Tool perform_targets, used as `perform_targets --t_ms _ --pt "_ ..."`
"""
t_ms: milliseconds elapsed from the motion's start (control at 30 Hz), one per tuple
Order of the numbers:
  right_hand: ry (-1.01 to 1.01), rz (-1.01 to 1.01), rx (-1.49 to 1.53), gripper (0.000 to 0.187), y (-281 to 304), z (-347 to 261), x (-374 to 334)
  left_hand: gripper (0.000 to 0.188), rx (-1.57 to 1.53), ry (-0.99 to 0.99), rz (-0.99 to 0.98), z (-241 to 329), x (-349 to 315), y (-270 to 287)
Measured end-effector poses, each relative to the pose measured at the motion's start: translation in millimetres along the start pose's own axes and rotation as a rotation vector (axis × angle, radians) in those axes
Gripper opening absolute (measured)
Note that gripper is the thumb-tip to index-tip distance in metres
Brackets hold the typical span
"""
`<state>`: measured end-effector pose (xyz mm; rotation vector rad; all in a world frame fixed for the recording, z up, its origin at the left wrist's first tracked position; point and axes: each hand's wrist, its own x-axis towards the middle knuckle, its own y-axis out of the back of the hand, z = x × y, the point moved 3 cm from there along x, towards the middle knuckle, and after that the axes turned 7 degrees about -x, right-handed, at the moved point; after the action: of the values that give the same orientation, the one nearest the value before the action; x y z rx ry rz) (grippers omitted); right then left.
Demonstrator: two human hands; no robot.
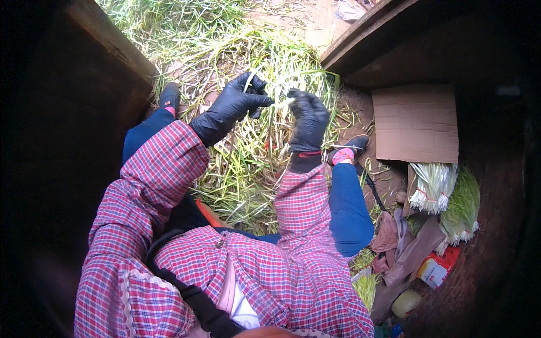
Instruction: The person sits inside a wooden structure and trims the ends of long green vegetables by hand. They repeatedly pick up stalks, snap off the tips, and place the trimmed pieces aside, accumulating a pile of vegetable scraps.
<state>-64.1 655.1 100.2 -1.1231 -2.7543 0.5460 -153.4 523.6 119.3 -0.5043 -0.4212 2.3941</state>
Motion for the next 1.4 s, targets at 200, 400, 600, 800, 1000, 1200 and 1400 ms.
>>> perform_targets --t_ms 200,400,600,800,1000,1200,1400 --pt "0.17 0.111 0.166 0.009 48 -43 12 0.022 0.309 0.214 0.024 -11 0 28" --pt "0.299 -0.239 -0.311 0.008 -28 1 12 0.032 0.178 0.056 -0.124 -17 -9 20" --pt "-0.164 -0.704 -0.173 0.049 -25 30 -27 0.029 -0.198 0.029 0.014 7 -5 26" --pt "-0.327 -0.607 -0.269 0.019 8 29 -38 0.04 -0.233 -0.02 0.029 29 -10 33" --pt "-0.224 -0.505 -0.527 0.013 30 43 -31 0.039 -0.102 0.027 0.068 15 -8 32" --pt "-0.331 -0.374 -0.372 0.009 127 60 -15 0.029 -0.244 -0.16 0.199 41 11 69" --pt "-0.432 -0.023 -0.464 0.01 255 129 -6 0.029 -0.249 -0.241 0.228 83 8 102"
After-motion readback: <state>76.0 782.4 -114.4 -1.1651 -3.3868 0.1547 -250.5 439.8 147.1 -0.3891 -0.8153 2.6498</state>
